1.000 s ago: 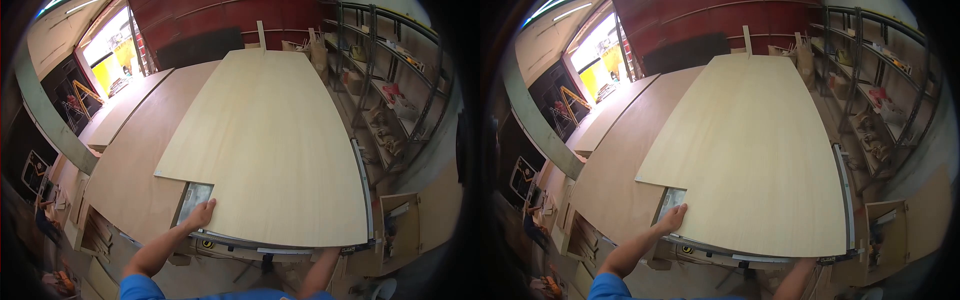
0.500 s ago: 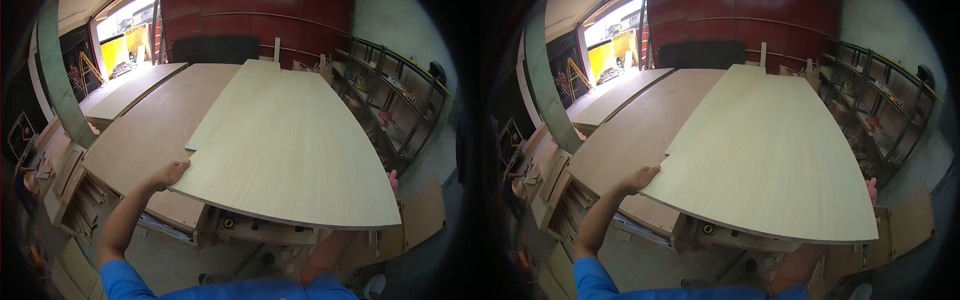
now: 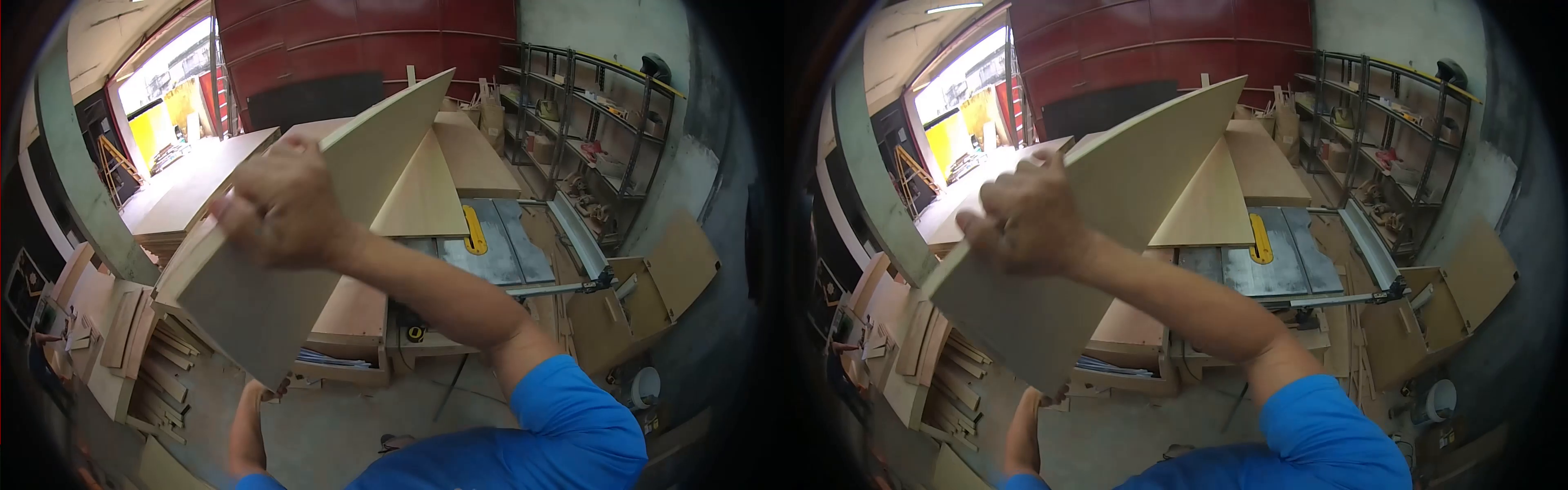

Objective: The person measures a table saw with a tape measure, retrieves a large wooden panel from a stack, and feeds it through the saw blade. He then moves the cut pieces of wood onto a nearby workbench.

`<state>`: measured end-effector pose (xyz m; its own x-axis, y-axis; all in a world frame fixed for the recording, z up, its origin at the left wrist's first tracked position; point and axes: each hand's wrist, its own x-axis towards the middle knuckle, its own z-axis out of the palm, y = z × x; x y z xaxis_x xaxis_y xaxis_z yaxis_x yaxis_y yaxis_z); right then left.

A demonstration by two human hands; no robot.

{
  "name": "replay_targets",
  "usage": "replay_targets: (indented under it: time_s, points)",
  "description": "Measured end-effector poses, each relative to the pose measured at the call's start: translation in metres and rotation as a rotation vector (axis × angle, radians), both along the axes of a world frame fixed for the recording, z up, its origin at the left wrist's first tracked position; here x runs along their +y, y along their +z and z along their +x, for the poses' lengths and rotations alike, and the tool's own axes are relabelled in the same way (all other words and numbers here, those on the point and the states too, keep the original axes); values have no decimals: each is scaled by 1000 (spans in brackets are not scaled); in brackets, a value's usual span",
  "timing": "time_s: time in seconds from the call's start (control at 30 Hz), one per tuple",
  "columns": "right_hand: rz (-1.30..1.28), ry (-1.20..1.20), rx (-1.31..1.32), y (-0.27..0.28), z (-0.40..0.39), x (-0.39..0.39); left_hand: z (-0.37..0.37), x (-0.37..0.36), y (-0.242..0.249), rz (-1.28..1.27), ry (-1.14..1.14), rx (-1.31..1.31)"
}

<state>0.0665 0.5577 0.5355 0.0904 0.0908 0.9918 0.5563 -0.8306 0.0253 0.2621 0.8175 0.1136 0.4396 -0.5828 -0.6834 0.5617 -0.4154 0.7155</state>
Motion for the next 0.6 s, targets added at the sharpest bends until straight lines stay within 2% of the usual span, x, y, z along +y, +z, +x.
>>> replay_targets:
  time_s: [0.07,0.1,0.23,0.37,0.53,0.6]
  points:
    - [-2,25,-2,-47,5,60,-45,22,-45,-51,114,81]
    - [58,42,-73,-55,-10,75,-70,31,-66,-87,146,114]
    - [93,173,-14,-72,-87,89,-175,53,-128,-218,247,227]
    - [93,267,-19,-79,-161,52,-257,52,-158,-271,305,233]
    - [88,250,17,-97,-239,-24,-307,10,-185,-297,313,174]
    - [121,317,61,-99,-259,-45,-344,-19,-199,-306,296,200]
